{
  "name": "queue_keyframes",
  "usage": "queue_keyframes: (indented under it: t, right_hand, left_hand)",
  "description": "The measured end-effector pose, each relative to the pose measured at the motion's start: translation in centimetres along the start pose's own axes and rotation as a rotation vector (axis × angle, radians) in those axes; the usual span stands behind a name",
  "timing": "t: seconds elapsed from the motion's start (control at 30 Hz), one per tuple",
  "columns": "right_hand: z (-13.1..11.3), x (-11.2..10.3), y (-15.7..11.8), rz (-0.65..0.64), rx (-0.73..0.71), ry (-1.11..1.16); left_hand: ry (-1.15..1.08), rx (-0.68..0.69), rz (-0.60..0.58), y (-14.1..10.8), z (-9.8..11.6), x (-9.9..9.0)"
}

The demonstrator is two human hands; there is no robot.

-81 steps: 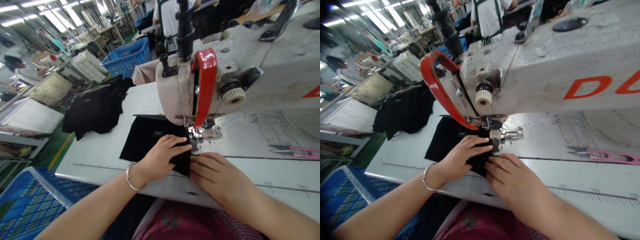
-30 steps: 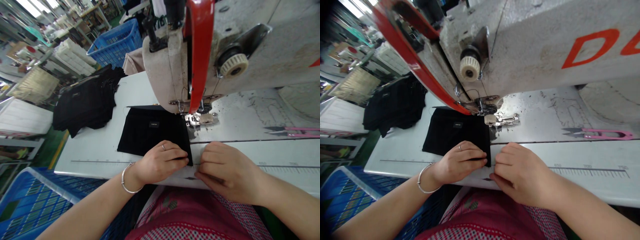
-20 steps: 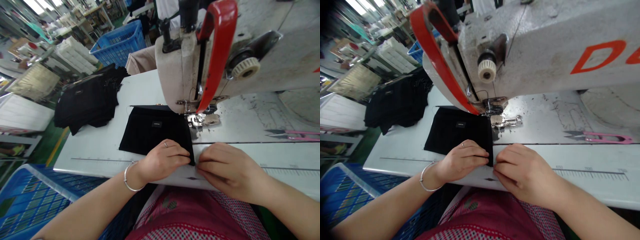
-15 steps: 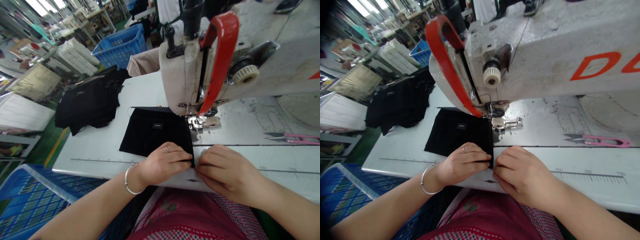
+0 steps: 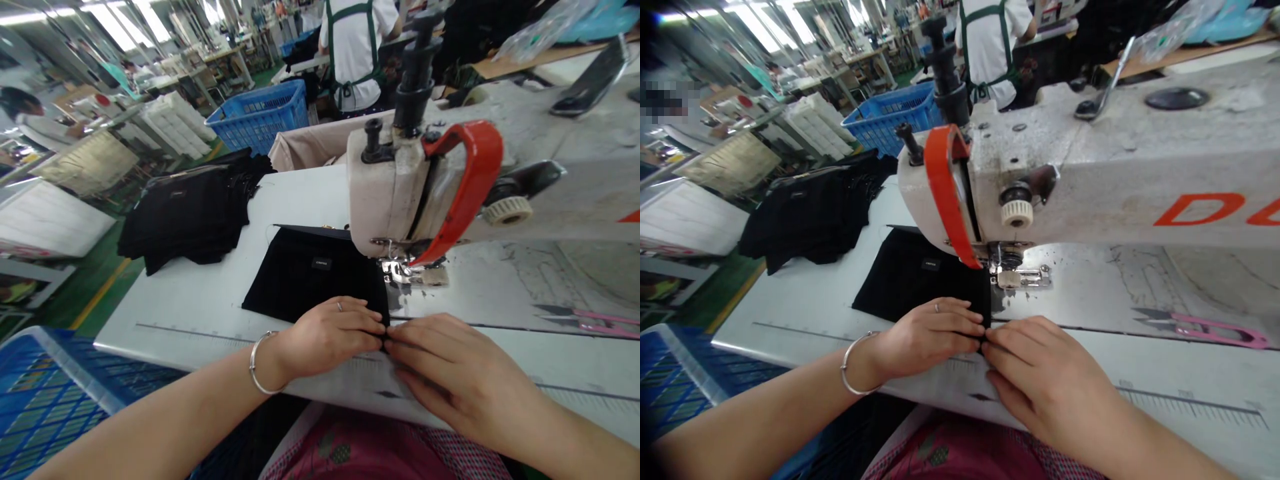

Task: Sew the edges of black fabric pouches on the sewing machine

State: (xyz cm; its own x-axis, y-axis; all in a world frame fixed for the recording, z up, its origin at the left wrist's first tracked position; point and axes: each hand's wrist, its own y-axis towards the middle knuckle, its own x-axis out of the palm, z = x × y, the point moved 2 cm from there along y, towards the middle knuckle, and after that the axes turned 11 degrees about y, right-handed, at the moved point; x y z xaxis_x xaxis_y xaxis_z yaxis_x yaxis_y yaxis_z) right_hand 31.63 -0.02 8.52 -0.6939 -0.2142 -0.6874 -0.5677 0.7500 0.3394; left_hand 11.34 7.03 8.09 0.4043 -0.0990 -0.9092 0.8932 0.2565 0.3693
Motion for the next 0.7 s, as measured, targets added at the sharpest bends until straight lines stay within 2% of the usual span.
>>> queue_keyframes:
  t: [0.23, 0.43, 0.57, 0.7]
  right_hand:
    - [1.7, -1.0, 1.4, -0.041, 0.003, -0.127]
    - [3.3, -1.1, 2.2, -0.004, -0.012, -0.270]
    - [4.2, -0.8, 2.5, 0.003, 0.062, -0.371]
    - [4.5, -0.6, 2.8, -0.005, 0.160, -0.442]
  left_hand:
    - [0.056, 0.034, -0.004, 1.2, -2.9, 0.3]
    - [0.048, -0.002, -0.006, 1.9, -5.2, 0.9]
    - [0.016, -0.081, -0.009, 2.6, -6.6, 1.0]
    - [0.002, -0.131, 0.054, 3.2, -7.8, 0.9]
